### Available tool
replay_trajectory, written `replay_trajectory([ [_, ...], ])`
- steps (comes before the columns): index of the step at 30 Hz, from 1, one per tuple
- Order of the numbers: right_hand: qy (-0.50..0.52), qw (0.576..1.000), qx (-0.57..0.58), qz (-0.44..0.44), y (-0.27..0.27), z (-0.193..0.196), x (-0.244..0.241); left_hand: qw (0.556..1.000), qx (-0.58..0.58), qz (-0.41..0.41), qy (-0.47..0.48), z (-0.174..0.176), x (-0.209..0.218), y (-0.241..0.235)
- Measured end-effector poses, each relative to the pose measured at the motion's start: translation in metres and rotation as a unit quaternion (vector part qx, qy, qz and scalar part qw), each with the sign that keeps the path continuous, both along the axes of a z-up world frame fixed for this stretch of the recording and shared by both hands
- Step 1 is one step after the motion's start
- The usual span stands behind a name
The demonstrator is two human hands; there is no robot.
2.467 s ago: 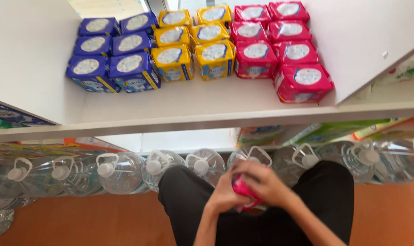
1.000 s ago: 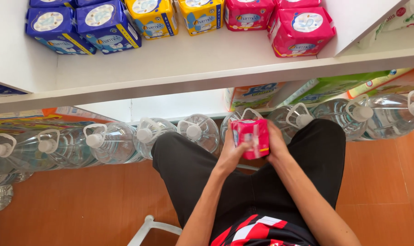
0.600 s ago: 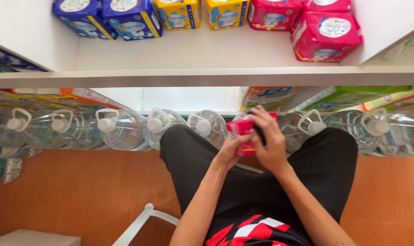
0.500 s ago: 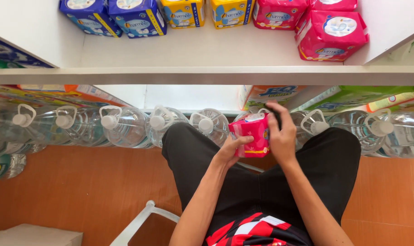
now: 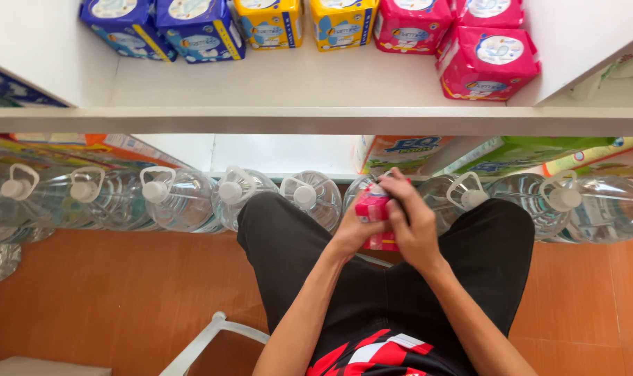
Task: Stocking and organizing packs of sanitary pads on a pharmacy shelf.
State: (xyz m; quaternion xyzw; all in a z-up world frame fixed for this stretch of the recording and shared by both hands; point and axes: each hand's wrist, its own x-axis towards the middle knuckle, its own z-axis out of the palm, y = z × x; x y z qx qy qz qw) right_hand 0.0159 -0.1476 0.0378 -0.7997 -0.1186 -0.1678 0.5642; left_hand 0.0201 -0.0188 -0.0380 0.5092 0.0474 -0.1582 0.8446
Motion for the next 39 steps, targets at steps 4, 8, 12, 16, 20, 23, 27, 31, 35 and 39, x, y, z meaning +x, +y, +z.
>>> replay_trajectory([
  [4,0.052,0.995,-0.022,0.080,-0.026,-0.026,0.021,0.971,0.193,-0.068,-0.121,0.006,0.003,0.017],
  [8,0.212,0.963,-0.103,0.129,-0.027,-0.024,0.023,0.917,0.305,-0.100,-0.235,-0.011,-0.009,-0.003],
  [12,0.072,0.977,-0.108,0.169,-0.007,0.009,0.011,0.945,0.259,-0.048,-0.193,-0.012,0.003,0.014],
  [16,0.063,0.986,-0.078,0.136,-0.038,-0.040,0.036,0.949,0.250,-0.048,-0.186,0.010,0.001,0.022],
  [20,0.080,0.981,-0.060,0.167,-0.003,0.005,0.006,0.943,0.263,-0.047,-0.198,-0.014,-0.010,0.005],
  [23,0.023,0.972,-0.112,0.205,0.003,0.032,-0.003,0.938,0.272,-0.017,-0.213,-0.024,0.000,0.012],
  [27,0.098,0.986,-0.024,0.133,-0.039,-0.036,0.027,0.962,0.212,-0.044,-0.167,-0.011,-0.009,0.016],
  [31,0.132,0.990,0.004,0.055,-0.027,-0.008,0.011,0.991,0.113,-0.005,-0.066,-0.003,-0.008,-0.001],
  [35,0.017,0.997,-0.068,0.038,0.008,0.006,-0.022,0.944,-0.258,0.070,0.196,-0.052,-0.005,-0.004],
  [39,0.054,0.998,-0.008,-0.002,-0.018,-0.021,0.005,0.932,-0.259,0.038,0.251,-0.043,-0.017,-0.009],
])
